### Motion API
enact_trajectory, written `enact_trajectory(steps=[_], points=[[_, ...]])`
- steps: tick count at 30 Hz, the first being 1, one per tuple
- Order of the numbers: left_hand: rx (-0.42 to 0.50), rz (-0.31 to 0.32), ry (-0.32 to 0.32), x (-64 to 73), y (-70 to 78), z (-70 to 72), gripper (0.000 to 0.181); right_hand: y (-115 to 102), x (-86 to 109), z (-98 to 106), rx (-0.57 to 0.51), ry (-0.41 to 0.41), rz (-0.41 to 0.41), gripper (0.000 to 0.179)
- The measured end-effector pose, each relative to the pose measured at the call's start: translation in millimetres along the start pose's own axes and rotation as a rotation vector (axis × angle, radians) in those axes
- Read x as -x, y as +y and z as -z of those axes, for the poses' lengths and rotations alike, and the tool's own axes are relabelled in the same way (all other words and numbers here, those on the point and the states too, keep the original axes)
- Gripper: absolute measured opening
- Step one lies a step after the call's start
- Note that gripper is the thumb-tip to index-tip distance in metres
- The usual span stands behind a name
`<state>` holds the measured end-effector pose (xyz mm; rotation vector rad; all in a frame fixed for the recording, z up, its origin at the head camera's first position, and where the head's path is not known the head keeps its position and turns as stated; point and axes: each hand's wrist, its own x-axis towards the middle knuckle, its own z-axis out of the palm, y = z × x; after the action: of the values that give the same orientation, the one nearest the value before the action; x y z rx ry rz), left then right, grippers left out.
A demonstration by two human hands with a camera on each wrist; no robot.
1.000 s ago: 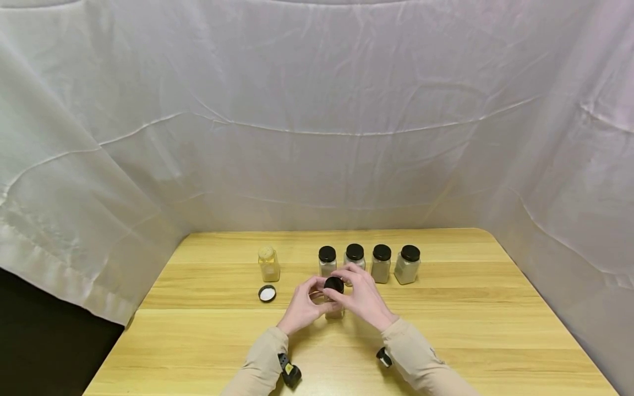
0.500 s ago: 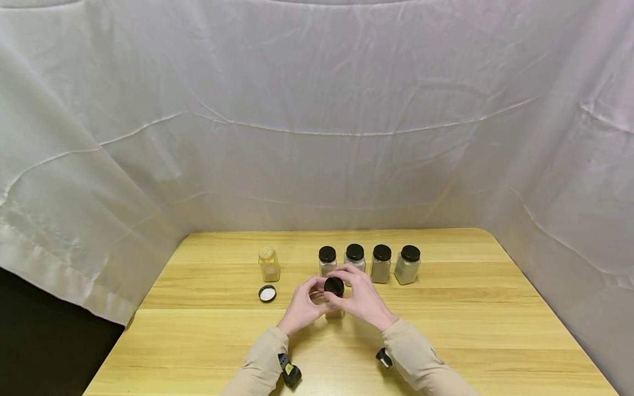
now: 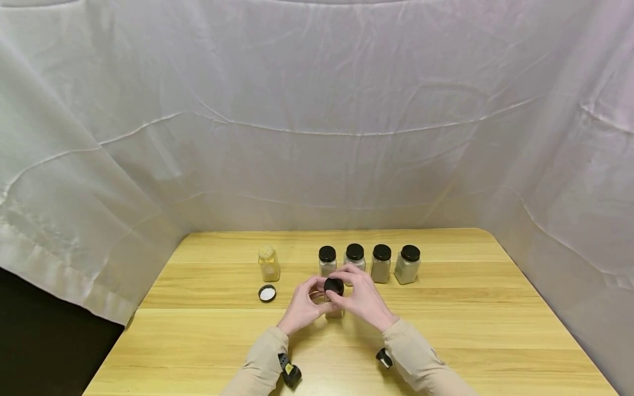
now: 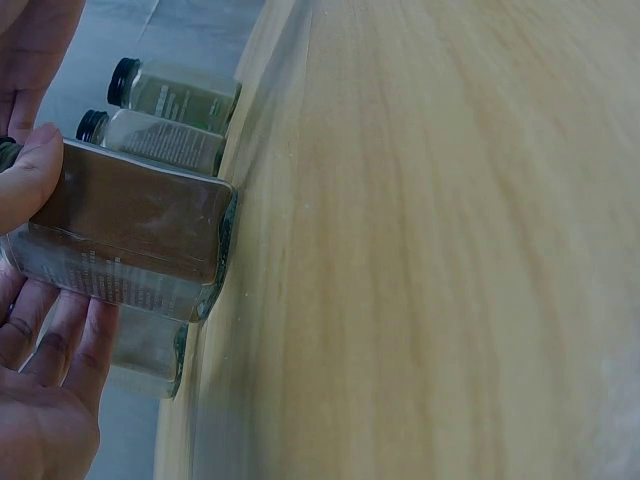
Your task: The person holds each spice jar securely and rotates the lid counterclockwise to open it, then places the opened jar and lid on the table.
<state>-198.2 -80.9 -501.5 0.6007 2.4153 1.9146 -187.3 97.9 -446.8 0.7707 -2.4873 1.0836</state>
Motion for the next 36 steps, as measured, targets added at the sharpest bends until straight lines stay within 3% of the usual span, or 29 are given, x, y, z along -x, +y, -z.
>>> enact_trajectory(steps=[7,16,22,25,30,36], points=[[-0.034,-0.005,0.011,-0.7,-0.2,-1.8,0.043,1.4,1.0,0.5,-0.029,-0.030,0.034,0.037],[-0.040,0.018,0.013,0.8,1.5,-2.2,0.043,1.9,1.7,-2.5,0.008,0.062,-0.016,0.036],[0.010,0.009,-0.001,1.0,0.1,-0.6,0.045,1.6,1.1,-0.8,-0.014,0.028,-0.013,0.033],[-0.006,-0.015,0.005,1.0,-0.6,-1.1,0.044,2.0,1.1,0.5,-0.028,-0.001,-0.006,0.033],[-0.035,-0.004,0.023,1.2,3.2,-3.0,0.043,3.2,2.0,1.1,-0.066,-0.043,-0.005,0.039],[-0.051,0.033,0.026,0.9,7.1,-3.7,0.043,3.6,1.6,-2.4,-0.036,0.022,-0.024,0.038]])
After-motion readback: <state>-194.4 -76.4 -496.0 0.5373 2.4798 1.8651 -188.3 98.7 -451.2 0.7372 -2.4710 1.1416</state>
